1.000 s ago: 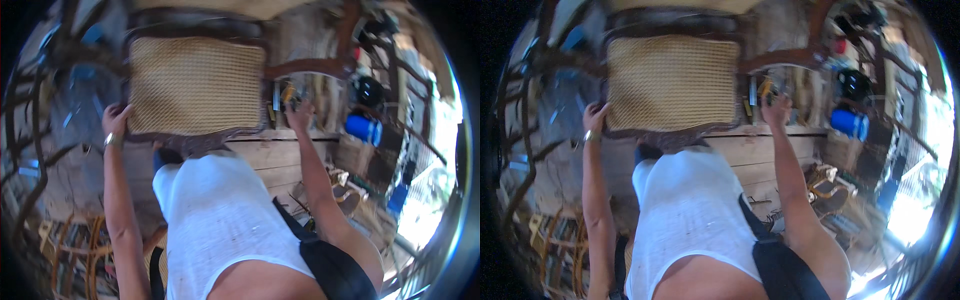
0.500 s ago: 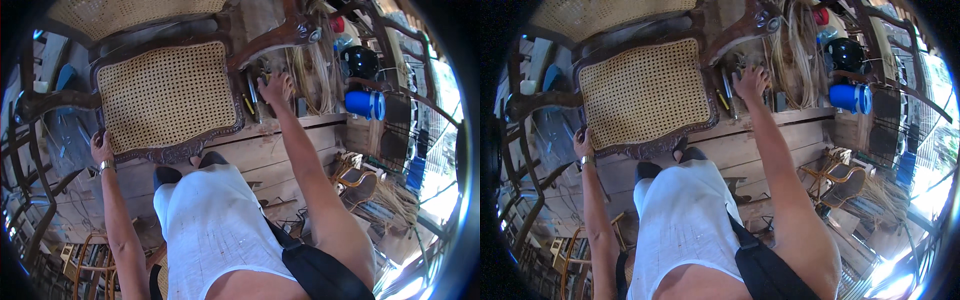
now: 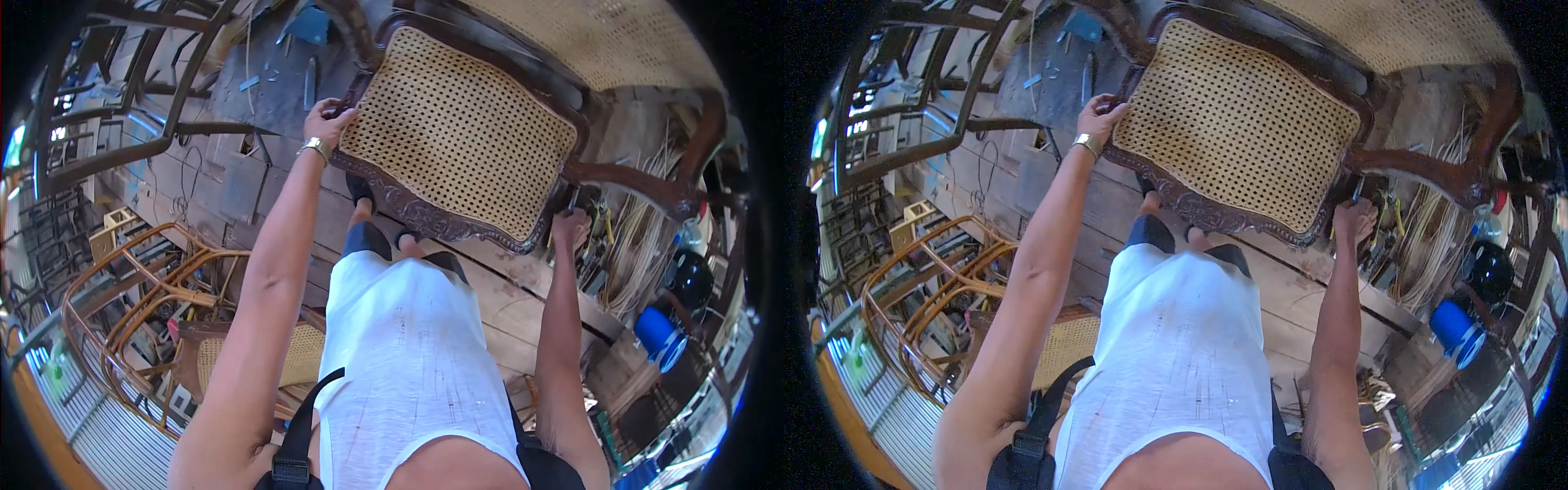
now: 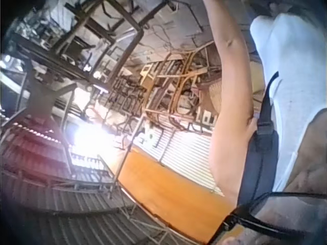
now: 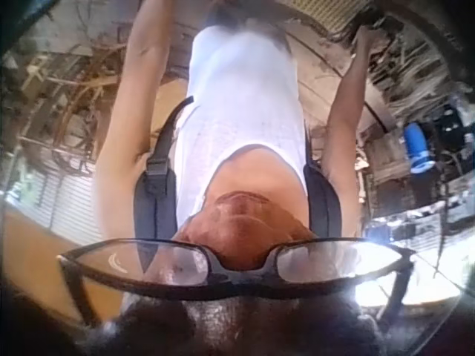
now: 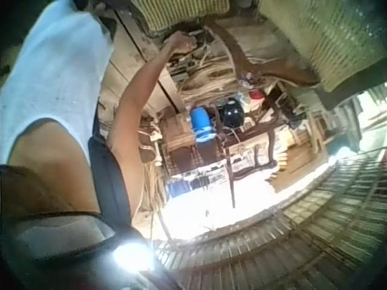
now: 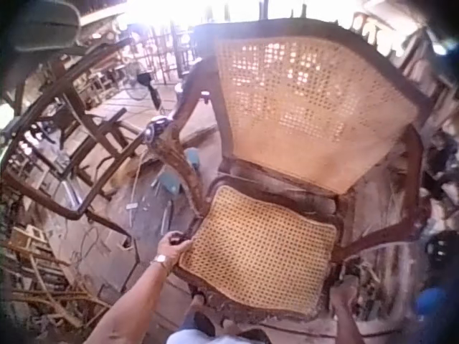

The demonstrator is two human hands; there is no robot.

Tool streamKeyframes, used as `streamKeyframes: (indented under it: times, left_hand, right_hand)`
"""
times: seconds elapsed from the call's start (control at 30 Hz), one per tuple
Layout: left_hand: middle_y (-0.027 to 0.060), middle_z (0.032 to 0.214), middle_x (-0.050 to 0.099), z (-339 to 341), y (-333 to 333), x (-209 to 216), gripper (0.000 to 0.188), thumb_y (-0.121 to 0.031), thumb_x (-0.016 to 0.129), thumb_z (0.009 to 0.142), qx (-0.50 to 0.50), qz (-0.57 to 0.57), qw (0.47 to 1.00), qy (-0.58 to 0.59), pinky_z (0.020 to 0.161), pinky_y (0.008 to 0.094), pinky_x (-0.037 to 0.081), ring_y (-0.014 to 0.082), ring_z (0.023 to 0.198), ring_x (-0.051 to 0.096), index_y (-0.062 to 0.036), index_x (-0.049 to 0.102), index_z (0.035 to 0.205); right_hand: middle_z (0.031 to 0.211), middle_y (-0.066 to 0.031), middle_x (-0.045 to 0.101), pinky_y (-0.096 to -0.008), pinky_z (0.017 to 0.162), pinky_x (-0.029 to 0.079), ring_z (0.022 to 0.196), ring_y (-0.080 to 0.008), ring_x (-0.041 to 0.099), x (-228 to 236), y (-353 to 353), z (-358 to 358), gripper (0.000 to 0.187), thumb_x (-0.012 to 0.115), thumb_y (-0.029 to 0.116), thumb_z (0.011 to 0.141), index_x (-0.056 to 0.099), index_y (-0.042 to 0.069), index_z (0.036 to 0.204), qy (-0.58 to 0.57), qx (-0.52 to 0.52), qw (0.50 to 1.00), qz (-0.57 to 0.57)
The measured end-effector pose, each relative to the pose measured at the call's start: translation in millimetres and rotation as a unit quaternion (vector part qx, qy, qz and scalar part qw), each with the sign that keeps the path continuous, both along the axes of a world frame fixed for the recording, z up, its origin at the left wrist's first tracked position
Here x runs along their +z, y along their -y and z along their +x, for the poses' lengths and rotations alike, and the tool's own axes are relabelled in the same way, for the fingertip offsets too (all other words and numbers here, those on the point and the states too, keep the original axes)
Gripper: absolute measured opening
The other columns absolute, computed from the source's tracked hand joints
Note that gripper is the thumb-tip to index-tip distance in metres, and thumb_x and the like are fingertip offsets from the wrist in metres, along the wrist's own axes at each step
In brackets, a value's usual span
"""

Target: Replacing or repairing the woven cane seat of a wooden chair using a hammer and glue.

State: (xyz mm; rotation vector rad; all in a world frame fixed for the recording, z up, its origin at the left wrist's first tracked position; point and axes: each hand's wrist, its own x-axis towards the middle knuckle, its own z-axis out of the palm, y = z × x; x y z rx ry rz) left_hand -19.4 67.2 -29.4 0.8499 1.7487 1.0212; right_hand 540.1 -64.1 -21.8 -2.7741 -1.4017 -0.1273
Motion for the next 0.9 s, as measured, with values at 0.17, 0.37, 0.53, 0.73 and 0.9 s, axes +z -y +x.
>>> streamKeyframes:
  times: [0.17, 0.37, 0.53, 0.73, 0.9]
  left_hand:
    - [0.0063, 0.102, 0.076, -4.9, 4.7, -4.5, 0.056, -0.03, 0.095, 0.073, 0.013, -0.003, 0.998, -0.064, 0.081, 0.0306, 0.057, 0.0155, 0.089, 0.069, -0.0103, 0.072, 0.12]
    - [0.0037, 0.107, 0.076, 1.5, 0.7, -8.1, 0.055, -0.034, 0.095, 0.07, 0.018, -0.026, 0.999, -0.03, 0.086, 0.0319, 0.057, 0.0163, 0.091, 0.07, -0.0128, 0.075, 0.117]
    - [0.0028, 0.114, 0.075, 0.2, -1.3, -9.4, 0.055, -0.041, 0.094, 0.067, 0.022, -0.069, 0.995, -0.061, 0.096, 0.038, 0.053, 0.02, 0.104, 0.068, -0.0216, 0.077, 0.115]
    - [0.0035, 0.109, 0.076, 12.6, 3.5, 14.5, 0.054, -0.042, 0.094, 0.069, 0.03, -0.075, 0.987, -0.137, 0.09, 0.0341, 0.056, 0.0179, 0.098, 0.071, -0.0183, 0.077, 0.114]
    - [0.0033, 0.113, 0.074, 17.0, 2.9, 35.2, 0.055, -0.051, 0.089, 0.068, 0.023, -0.125, 0.977, -0.17, 0.1, 0.0397, 0.049, 0.023, 0.11, 0.066, -0.0258, 0.077, 0.115]
  right_hand:
    - [0.099, -0.0231, 0.066, -0.0504, 0.081, 0.052, 0.095, -0.0397, 0.068, 5.9, 16.3, 18.3, 0.026, 0.061, 0.022, 0.098, 0.061, 0.002, 0.114, -0.093, 0.032, 0.993, 0.07]
    - [0.094, -0.0146, 0.062, -0.0396, 0.075, 0.051, 0.082, -0.0225, 0.059, 58.4, 103.0, 2.3, 0.026, 0.06, 0.024, 0.104, 0.06, -0.001, 0.113, -0.231, 0.129, 0.959, 0.104]
    - [0.09, -0.0082, 0.063, -0.0345, 0.066, 0.049, 0.073, -0.0202, 0.059, 132.3, 24.5, -193.1, 0.03, 0.057, 0.018, 0.105, 0.058, 0.003, 0.131, -0.492, 0.144, 0.859, -0.016]
    - [0.095, -0.0172, 0.067, -0.0401, 0.067, 0.053, 0.076, -0.0307, 0.066, 141.5, -79.1, -319.2, 0.033, 0.057, 0.013, 0.104, 0.056, 0.008, 0.137, -0.415, 0.375, 0.829, -0.018]
    - [0.103, -0.0212, 0.069, -0.047, 0.074, 0.058, 0.086, -0.0381, 0.071, 101.8, -113.2, -336.7, 0.033, 0.057, 0.01, 0.103, 0.056, 0.006, 0.136, -0.309, 0.524, 0.793, 0.043]
